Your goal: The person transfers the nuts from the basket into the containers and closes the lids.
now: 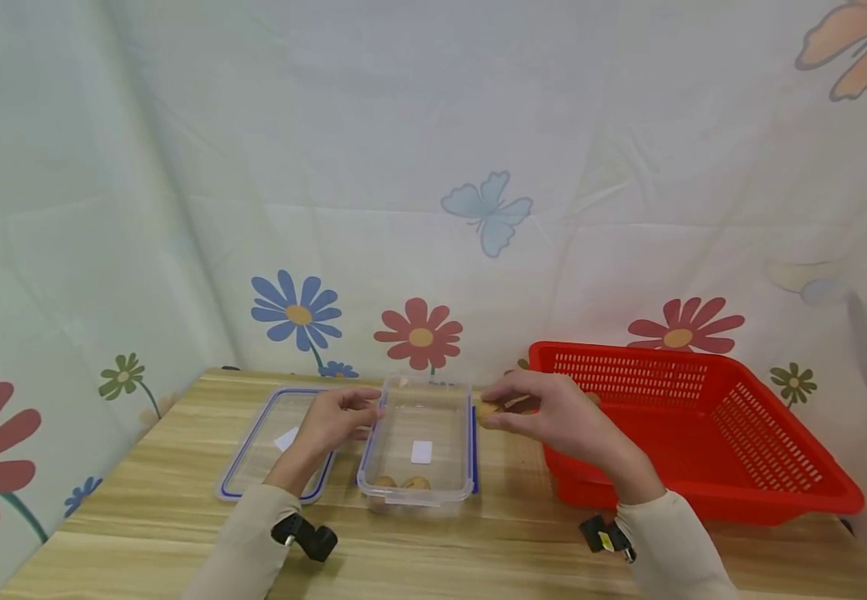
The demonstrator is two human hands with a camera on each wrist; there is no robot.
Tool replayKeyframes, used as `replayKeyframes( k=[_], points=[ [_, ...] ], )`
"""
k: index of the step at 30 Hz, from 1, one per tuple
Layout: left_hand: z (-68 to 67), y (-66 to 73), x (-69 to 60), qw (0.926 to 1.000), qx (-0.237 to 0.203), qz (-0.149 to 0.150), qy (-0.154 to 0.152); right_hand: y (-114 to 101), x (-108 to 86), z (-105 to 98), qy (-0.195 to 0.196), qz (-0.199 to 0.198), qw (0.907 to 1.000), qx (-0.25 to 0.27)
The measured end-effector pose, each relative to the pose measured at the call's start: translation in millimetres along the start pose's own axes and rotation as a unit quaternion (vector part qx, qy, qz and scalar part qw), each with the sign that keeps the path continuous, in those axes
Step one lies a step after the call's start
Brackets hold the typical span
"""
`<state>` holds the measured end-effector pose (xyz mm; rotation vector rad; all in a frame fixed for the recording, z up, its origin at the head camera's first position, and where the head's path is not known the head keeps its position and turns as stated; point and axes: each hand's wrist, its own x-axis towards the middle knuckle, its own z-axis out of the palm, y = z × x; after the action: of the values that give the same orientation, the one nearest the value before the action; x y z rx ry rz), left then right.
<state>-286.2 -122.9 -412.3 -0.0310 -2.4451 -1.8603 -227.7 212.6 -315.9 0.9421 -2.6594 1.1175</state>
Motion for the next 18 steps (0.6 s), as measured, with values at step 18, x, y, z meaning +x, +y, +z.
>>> replayKeyframes(
  k=[18],
  points=[
    [0.2,-3.0,0.9,0.9999,-0.011,0.005,-0.001,4,7.0,45,-0.055,-0.039,0.9963,0.054]
  ],
)
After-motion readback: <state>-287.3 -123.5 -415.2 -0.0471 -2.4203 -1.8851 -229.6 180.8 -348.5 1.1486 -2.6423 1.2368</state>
